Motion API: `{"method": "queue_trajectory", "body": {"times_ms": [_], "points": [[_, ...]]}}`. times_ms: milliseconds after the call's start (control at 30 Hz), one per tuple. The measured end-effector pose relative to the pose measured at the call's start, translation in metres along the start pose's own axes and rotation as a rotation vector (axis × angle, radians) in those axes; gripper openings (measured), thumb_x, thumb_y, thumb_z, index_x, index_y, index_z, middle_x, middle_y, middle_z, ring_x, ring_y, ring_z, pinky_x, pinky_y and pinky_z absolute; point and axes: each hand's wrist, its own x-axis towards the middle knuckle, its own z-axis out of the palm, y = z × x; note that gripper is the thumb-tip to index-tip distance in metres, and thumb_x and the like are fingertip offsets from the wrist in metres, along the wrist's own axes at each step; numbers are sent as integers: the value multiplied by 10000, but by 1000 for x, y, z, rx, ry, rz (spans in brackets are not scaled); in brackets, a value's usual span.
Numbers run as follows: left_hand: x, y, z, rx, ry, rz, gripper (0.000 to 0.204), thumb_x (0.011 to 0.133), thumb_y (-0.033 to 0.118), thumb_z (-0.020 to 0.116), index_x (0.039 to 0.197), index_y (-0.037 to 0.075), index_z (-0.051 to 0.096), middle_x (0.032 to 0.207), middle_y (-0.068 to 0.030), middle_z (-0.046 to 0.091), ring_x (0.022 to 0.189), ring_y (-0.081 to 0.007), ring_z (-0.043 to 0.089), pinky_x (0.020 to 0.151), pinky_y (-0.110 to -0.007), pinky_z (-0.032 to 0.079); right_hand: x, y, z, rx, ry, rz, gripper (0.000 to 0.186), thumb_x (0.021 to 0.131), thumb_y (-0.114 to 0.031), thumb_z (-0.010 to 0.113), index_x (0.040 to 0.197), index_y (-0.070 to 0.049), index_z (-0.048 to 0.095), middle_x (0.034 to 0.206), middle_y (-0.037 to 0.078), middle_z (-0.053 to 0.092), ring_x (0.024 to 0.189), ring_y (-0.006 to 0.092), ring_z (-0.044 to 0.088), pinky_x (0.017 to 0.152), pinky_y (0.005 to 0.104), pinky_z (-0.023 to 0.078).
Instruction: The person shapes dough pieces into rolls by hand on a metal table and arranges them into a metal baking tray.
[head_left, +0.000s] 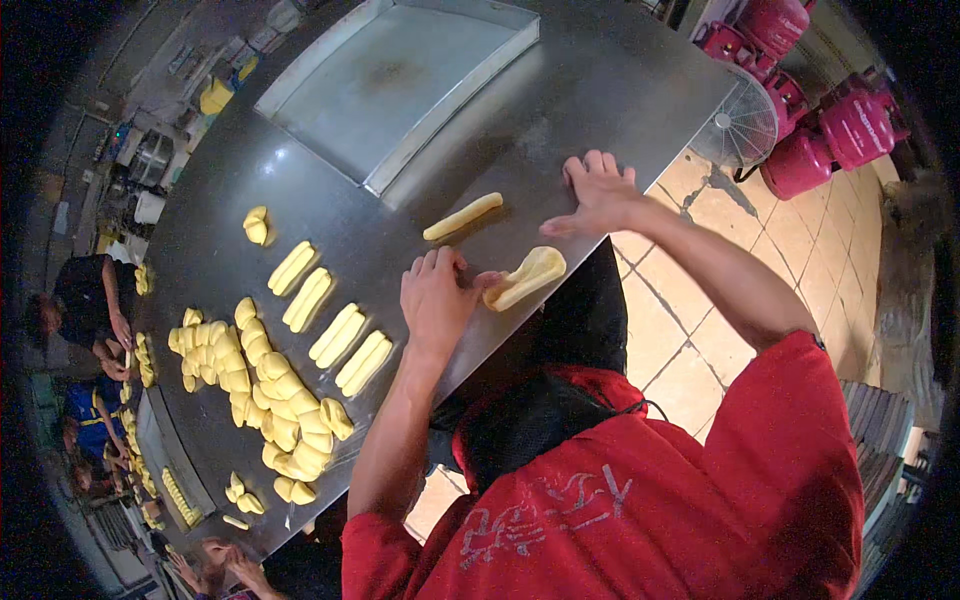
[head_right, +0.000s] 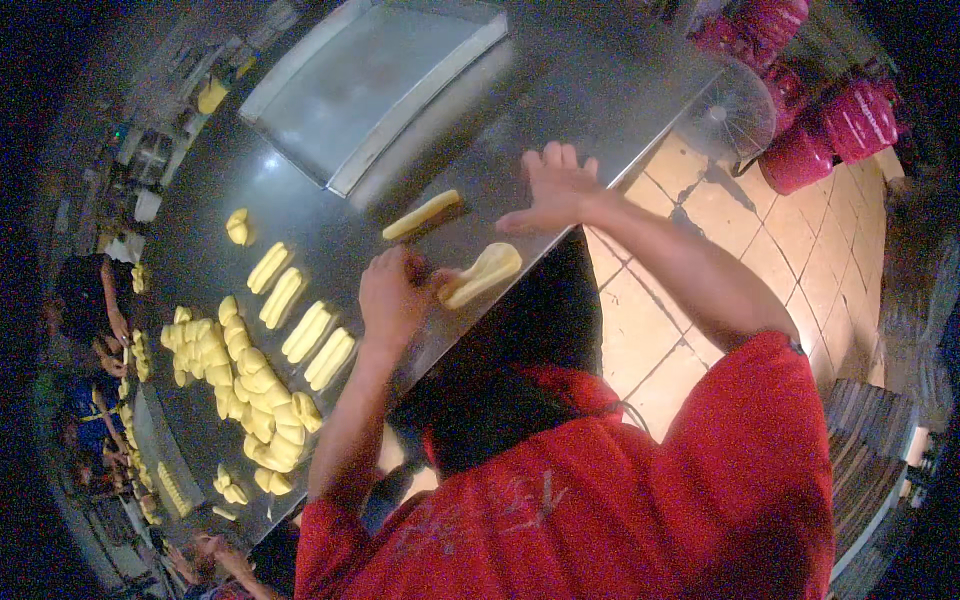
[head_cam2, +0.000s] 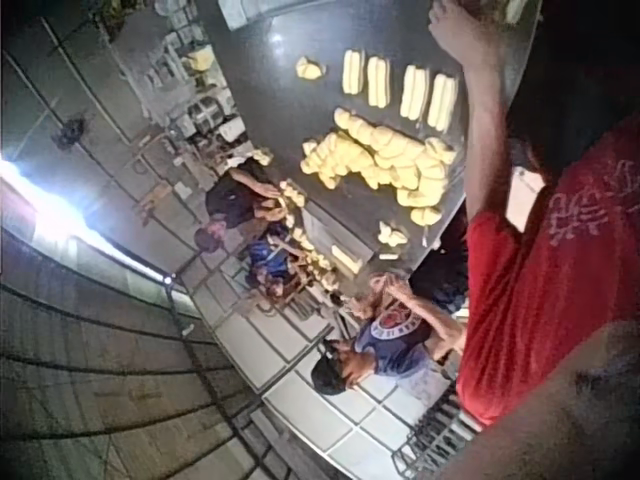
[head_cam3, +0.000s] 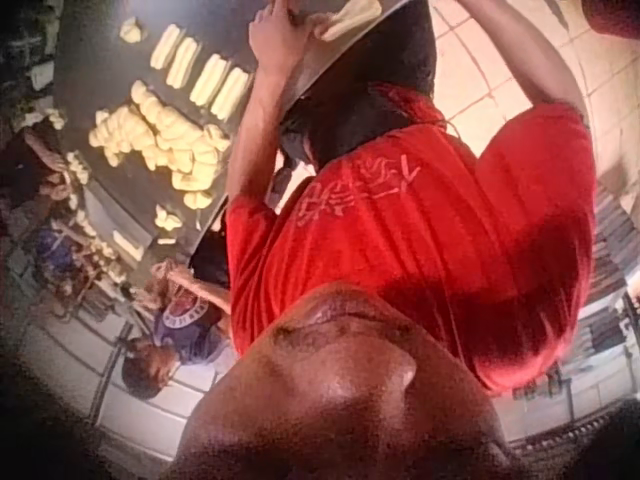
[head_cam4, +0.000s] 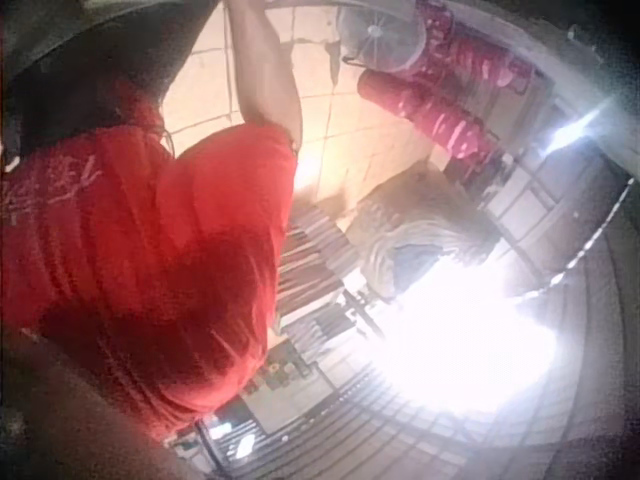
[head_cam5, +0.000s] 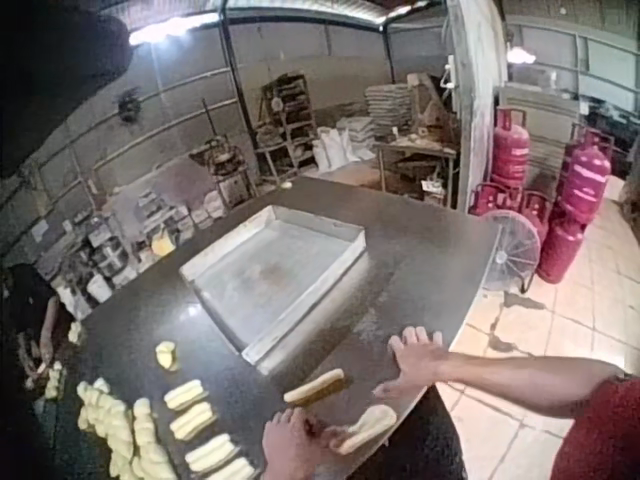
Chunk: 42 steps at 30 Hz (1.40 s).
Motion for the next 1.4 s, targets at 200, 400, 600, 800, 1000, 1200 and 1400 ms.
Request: {"method": "queue_trajectory", "body": {"times_ms": [200,400,600,800,1000,1200,1400], "points": [[9,34,-4,94,-25,58,609,621,561,790,882,49,588,894,-114,620,906,-302,602,726,-428,461,-11,-12,5,-69,-169,-265,901,557,-665,767,1158,-63,472,1111,166,441,1132,317,385,854,415,305],[12,32,-1,104,-4,3,601,632,539,799,895,40,592,911,-112,614,907,-314,600,771,-410,461,-6,-23,6,-140,55,-39,918,558,-648,781,1179,-53,461,1112,179,440,1128,328,396,842,433,318],[-5,11,-17,-83,-128,103,518,656,499,785,890,75,600,898,-118,617,879,-335,588,781,-437,466,-12,0,1,-34,-152,-219,856,563,-647,777,1130,-86,466,1071,141,424,1129,293,373,871,393,277],[-2,9,-13,39,-1,79,438,682,438,788,821,81,577,809,-51,596,841,-266,585,698,-395,435,-4,-26,-7,-90,-120,25,945,541,-649,796,1202,-63,461,1171,166,437,1183,322,390,894,473,331],[1,-6,-8,14,-44,133,448,705,471,755,848,78,595,806,-55,602,827,-265,593,702,-394,427,10,-36,-16,-125,-212,18,1048,531,-655,799,1279,-26,418,1237,195,432,1214,338,395,885,516,362],[8,7,0,103,180,181,494,668,524,755,792,73,595,757,-66,599,790,-271,601,664,-401,432,4,-55,-3,-149,-159,-46,1032,547,-684,773,1275,-46,416,1203,184,433,1191,339,399,874,510,363],[4,4,-3,13,97,151,482,683,535,741,778,83,600,745,-61,606,775,-265,608,662,-403,426,8,-34,-2,-77,-192,-140,846,611,-659,748,1177,-101,458,1126,159,426,1173,327,375,885,467,329]]}}
